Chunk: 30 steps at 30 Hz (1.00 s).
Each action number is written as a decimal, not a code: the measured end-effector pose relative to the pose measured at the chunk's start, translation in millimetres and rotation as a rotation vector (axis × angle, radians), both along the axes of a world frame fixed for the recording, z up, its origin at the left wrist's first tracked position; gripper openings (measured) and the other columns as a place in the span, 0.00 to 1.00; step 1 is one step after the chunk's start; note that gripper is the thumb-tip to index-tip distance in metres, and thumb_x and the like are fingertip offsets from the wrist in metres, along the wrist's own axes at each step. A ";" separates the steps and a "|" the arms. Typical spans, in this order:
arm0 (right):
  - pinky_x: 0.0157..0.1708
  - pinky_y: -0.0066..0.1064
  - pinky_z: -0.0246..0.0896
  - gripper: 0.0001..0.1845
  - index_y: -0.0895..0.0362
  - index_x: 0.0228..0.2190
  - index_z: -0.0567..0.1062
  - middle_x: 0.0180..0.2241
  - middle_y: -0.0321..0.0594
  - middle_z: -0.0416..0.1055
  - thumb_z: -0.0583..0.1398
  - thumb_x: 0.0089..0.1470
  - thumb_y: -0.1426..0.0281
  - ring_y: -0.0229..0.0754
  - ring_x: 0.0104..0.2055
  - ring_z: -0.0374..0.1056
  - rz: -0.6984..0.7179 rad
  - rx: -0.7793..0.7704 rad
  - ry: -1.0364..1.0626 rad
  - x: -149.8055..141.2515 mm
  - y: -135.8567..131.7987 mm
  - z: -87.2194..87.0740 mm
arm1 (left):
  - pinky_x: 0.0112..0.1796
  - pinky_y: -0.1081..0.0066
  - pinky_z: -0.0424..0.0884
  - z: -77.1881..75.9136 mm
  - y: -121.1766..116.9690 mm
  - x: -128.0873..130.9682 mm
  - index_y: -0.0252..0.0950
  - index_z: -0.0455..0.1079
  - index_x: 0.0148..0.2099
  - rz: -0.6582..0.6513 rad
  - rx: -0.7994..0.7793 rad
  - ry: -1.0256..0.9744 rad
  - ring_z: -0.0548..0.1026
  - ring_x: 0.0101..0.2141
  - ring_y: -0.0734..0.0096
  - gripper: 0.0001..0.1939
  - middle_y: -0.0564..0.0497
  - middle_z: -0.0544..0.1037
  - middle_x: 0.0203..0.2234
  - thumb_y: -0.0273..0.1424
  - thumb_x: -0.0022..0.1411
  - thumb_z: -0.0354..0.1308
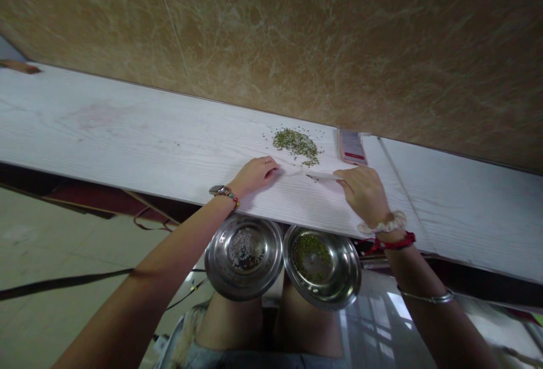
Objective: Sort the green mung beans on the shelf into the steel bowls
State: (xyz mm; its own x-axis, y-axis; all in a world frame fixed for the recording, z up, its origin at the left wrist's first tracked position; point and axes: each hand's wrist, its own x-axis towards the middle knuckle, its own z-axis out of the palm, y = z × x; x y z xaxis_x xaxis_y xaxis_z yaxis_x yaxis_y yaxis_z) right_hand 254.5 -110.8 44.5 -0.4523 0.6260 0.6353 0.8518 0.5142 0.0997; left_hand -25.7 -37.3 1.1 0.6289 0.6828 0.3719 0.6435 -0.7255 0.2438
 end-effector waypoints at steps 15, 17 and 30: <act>0.39 0.35 0.59 0.11 0.55 0.35 0.75 0.30 0.40 0.77 0.53 0.59 0.73 0.42 0.34 0.70 0.139 -0.034 0.021 0.5 -6.9 7.4 | 0.40 0.67 0.69 7.0 -6.5 1.4 0.35 0.72 0.42 -0.036 0.045 0.116 0.74 0.38 0.65 0.09 0.46 0.77 0.39 0.27 0.63 0.51; 0.39 0.35 0.59 0.11 0.55 0.34 0.75 0.30 0.39 0.77 0.52 0.60 0.74 0.42 0.33 0.69 0.168 -0.037 0.022 1.2 -13.8 10.4 | 0.40 0.67 0.68 10.3 -8.8 2.2 0.35 0.71 0.42 -0.072 0.049 0.161 0.75 0.38 0.64 0.09 0.46 0.77 0.40 0.28 0.62 0.52; 0.36 0.35 0.59 0.08 0.57 0.35 0.73 0.27 0.38 0.75 0.54 0.59 0.75 0.40 0.30 0.67 0.241 -0.132 -0.010 -6.5 -77.8 32.0 | 0.41 0.67 0.68 15.9 -14.8 4.9 0.35 0.71 0.43 -0.295 0.201 0.264 0.75 0.39 0.66 0.12 0.45 0.78 0.42 0.36 0.65 0.51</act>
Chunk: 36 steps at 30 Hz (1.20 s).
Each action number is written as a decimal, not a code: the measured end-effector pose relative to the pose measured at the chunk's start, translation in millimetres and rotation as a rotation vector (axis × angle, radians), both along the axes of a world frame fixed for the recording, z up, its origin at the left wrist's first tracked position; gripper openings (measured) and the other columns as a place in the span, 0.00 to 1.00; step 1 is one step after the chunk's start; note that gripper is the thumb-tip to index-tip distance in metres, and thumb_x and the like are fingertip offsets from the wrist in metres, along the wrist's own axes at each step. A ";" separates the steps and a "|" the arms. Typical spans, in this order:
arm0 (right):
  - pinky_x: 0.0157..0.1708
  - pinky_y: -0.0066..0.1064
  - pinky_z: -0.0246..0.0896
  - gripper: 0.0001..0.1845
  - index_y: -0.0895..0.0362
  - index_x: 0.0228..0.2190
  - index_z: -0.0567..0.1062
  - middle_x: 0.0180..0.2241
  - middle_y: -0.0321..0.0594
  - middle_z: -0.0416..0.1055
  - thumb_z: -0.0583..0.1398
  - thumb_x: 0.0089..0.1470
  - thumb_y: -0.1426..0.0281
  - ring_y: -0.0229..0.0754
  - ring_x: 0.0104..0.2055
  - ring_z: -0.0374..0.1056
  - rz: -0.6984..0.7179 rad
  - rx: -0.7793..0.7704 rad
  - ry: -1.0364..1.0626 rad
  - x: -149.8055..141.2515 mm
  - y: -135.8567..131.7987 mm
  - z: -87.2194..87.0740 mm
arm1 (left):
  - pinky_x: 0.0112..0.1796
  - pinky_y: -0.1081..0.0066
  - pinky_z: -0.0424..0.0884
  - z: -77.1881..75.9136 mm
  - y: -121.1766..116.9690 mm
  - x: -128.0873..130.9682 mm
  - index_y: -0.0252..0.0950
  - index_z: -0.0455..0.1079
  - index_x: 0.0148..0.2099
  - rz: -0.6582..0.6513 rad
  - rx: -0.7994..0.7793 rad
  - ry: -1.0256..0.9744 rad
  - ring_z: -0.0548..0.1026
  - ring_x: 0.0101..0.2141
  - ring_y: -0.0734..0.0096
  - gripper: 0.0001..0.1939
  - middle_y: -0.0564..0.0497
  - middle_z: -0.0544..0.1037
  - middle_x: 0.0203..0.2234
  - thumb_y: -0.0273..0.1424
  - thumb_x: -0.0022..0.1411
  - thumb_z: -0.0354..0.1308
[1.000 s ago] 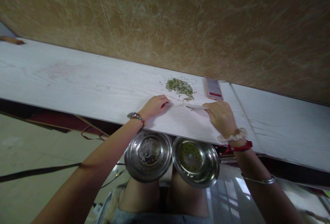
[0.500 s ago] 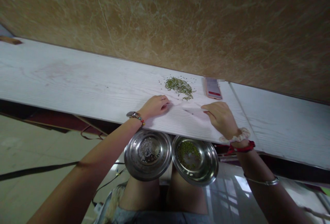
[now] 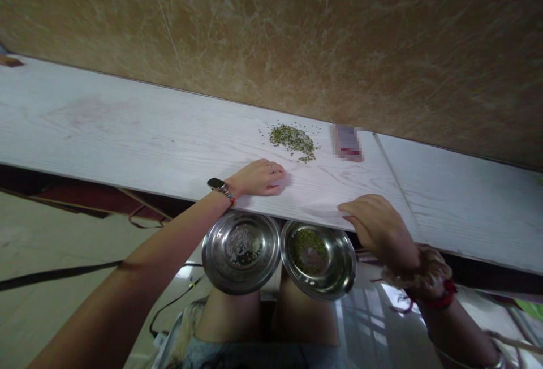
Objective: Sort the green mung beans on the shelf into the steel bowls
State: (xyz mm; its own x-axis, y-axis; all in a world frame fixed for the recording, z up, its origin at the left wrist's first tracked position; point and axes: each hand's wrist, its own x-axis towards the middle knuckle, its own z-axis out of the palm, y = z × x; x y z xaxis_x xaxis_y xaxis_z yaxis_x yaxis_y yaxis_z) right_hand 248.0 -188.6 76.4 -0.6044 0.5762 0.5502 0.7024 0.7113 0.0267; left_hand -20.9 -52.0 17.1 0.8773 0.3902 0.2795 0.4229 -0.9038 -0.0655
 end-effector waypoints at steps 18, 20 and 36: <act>0.35 0.34 0.61 0.08 0.56 0.37 0.74 0.29 0.38 0.76 0.55 0.58 0.75 0.40 0.32 0.69 -0.126 0.111 0.017 -0.7 -6.1 12.6 | 0.46 0.65 0.68 -2.4 -0.8 0.8 0.35 0.70 0.49 0.327 -0.152 -0.057 0.74 0.45 0.62 0.15 0.45 0.76 0.47 0.36 0.64 0.51; 0.35 0.35 0.60 0.09 0.56 0.37 0.74 0.29 0.39 0.76 0.54 0.59 0.73 0.41 0.31 0.69 -0.205 0.176 0.008 4.2 13.8 6.0 | 0.48 0.63 0.67 -3.1 0.1 0.8 0.35 0.70 0.49 0.389 -0.185 -0.084 0.73 0.47 0.61 0.15 0.45 0.75 0.48 0.35 0.64 0.51; 0.45 0.38 0.52 0.10 0.54 0.35 0.75 0.29 0.39 0.75 0.54 0.58 0.74 0.43 0.35 0.67 -0.504 0.298 0.092 19.1 110.1 -58.2 | 0.53 0.60 0.64 -5.8 1.9 1.7 0.35 0.68 0.51 0.526 -0.253 -0.157 0.69 0.53 0.59 0.16 0.44 0.73 0.52 0.32 0.63 0.51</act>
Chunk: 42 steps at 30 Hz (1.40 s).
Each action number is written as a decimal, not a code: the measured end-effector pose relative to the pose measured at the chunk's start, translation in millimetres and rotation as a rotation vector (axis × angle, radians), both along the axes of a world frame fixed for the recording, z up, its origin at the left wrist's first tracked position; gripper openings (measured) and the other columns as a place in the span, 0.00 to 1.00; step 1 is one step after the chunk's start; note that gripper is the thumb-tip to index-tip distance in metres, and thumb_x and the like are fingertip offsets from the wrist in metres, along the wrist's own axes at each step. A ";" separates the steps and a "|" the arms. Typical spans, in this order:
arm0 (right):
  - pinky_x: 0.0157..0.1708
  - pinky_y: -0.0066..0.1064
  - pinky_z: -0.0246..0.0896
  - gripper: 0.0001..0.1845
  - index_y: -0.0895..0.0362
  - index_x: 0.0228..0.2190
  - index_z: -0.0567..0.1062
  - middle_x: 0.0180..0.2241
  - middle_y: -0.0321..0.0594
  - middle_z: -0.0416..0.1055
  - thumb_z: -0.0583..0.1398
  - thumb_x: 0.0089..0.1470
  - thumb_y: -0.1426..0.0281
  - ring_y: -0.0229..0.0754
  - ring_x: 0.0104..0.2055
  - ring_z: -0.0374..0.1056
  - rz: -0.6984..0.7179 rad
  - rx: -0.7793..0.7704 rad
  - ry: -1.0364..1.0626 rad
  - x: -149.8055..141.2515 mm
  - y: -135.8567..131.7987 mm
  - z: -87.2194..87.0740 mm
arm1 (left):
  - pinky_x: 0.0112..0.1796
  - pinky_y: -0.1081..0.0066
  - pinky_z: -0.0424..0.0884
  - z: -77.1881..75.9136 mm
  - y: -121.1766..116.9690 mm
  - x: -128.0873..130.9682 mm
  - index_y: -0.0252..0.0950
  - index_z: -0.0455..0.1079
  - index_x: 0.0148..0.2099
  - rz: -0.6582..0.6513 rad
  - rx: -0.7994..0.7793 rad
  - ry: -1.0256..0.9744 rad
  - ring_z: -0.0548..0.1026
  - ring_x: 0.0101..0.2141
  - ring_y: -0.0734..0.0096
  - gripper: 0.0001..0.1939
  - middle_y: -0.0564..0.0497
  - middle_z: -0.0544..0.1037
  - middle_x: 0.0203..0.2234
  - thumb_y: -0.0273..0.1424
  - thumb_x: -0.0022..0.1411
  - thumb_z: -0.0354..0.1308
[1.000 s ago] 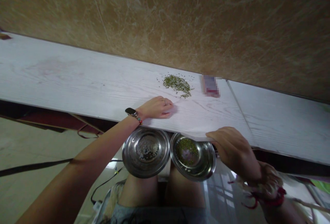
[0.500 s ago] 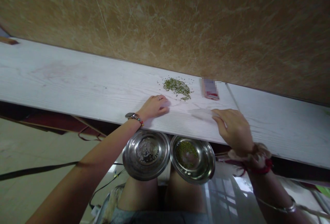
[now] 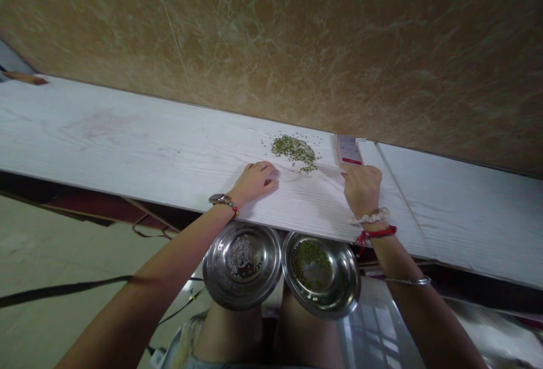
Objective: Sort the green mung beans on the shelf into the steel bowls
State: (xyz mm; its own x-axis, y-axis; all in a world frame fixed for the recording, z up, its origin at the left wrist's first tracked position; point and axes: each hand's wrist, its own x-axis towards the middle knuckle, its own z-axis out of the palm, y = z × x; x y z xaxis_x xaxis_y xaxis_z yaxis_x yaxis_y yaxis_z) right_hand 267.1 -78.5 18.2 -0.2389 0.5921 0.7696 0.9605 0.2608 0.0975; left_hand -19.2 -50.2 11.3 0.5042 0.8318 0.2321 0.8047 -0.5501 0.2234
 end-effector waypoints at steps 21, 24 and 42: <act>0.46 0.37 0.51 0.12 0.53 0.31 0.74 0.28 0.35 0.76 0.52 0.57 0.77 0.39 0.34 0.69 0.198 0.095 -0.008 -12.2 -2.2 -4.2 | 0.51 0.58 0.66 0.8 -0.8 -0.3 0.33 0.68 0.50 -0.021 0.018 0.002 0.71 0.51 0.58 0.15 0.41 0.74 0.50 0.32 0.63 0.50; 0.47 0.38 0.52 0.13 0.53 0.30 0.74 0.27 0.35 0.77 0.52 0.55 0.78 0.39 0.33 0.70 0.203 0.069 -0.002 -11.0 -7.7 -3.1 | 0.51 0.58 0.66 0.3 -0.8 -0.2 0.32 0.69 0.50 -0.012 0.020 0.014 0.72 0.51 0.58 0.15 0.41 0.74 0.50 0.31 0.63 0.50; 0.47 0.39 0.54 0.12 0.52 0.31 0.74 0.27 0.34 0.76 0.53 0.55 0.79 0.39 0.32 0.70 0.247 0.136 0.025 -4.7 -23.0 -2.1 | 0.51 0.58 0.66 0.1 -1.5 -1.3 0.33 0.69 0.50 -0.028 0.028 -0.020 0.72 0.51 0.58 0.15 0.42 0.74 0.50 0.31 0.63 0.49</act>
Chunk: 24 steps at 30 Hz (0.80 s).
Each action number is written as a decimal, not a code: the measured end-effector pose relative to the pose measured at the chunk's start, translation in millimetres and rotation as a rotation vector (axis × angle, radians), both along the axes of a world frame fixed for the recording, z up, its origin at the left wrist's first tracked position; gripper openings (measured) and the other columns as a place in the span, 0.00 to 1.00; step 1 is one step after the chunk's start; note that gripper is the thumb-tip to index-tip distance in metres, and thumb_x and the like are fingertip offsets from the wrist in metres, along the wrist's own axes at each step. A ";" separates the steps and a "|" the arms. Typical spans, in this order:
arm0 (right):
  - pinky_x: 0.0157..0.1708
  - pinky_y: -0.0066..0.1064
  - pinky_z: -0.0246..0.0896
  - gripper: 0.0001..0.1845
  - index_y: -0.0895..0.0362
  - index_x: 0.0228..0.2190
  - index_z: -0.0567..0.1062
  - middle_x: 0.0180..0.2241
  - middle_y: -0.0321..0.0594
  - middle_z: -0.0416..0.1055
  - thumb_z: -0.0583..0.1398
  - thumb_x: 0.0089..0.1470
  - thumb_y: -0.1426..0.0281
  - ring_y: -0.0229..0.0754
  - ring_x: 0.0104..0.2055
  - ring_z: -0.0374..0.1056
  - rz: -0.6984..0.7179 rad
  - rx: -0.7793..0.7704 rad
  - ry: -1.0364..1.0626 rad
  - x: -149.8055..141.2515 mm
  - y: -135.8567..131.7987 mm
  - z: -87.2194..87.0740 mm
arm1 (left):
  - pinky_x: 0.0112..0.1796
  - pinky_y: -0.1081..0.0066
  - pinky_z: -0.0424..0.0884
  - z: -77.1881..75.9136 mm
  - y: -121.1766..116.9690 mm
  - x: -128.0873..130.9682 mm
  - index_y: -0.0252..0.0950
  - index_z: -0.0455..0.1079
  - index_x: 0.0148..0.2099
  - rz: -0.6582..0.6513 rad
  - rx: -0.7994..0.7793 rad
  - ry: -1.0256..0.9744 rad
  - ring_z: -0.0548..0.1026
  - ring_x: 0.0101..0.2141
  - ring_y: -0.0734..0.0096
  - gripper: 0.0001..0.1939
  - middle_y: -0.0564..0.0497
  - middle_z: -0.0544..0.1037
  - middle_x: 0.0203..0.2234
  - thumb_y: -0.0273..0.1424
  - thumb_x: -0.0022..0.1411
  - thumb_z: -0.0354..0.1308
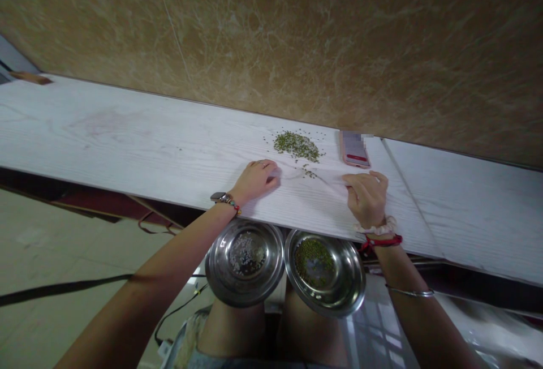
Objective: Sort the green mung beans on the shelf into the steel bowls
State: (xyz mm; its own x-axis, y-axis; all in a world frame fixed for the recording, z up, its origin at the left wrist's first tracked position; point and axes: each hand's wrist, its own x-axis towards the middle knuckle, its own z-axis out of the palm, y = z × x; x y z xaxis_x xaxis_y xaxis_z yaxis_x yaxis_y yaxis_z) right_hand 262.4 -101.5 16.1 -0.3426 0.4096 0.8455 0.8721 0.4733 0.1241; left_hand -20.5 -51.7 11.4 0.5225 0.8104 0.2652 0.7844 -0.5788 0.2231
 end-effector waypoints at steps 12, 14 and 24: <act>0.48 0.40 0.54 0.14 0.51 0.32 0.75 0.28 0.35 0.76 0.52 0.54 0.78 0.40 0.33 0.70 -0.045 -0.040 0.048 6.7 -3.0 -4.1 | 0.51 0.58 0.67 -3.1 1.9 -0.9 0.34 0.69 0.49 -0.004 0.026 0.013 0.72 0.50 0.59 0.15 0.43 0.75 0.49 0.30 0.62 0.50; 0.47 0.40 0.55 0.13 0.52 0.32 0.75 0.28 0.35 0.76 0.52 0.55 0.77 0.40 0.33 0.71 -0.060 -0.031 0.063 6.8 -1.9 -4.3 | 0.51 0.58 0.67 -2.2 1.5 -0.3 0.33 0.68 0.50 0.000 0.013 0.008 0.72 0.50 0.58 0.15 0.42 0.75 0.49 0.30 0.62 0.50; 0.47 0.37 0.53 0.12 0.52 0.32 0.75 0.28 0.33 0.78 0.54 0.56 0.79 0.37 0.33 0.71 0.030 -0.046 -0.021 -1.6 -2.0 0.9 | 0.51 0.58 0.67 -1.1 0.9 -0.1 0.33 0.68 0.50 0.005 0.005 0.012 0.72 0.50 0.58 0.15 0.42 0.75 0.49 0.30 0.62 0.50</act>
State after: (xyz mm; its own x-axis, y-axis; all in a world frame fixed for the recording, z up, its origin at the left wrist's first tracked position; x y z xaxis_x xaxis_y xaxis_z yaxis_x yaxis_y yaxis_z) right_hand 260.8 -103.5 17.0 -0.3733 0.4374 0.8181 0.8546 0.5052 0.1199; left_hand -20.6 -50.8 10.3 0.5213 0.8117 0.2634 0.7899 -0.5758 0.2109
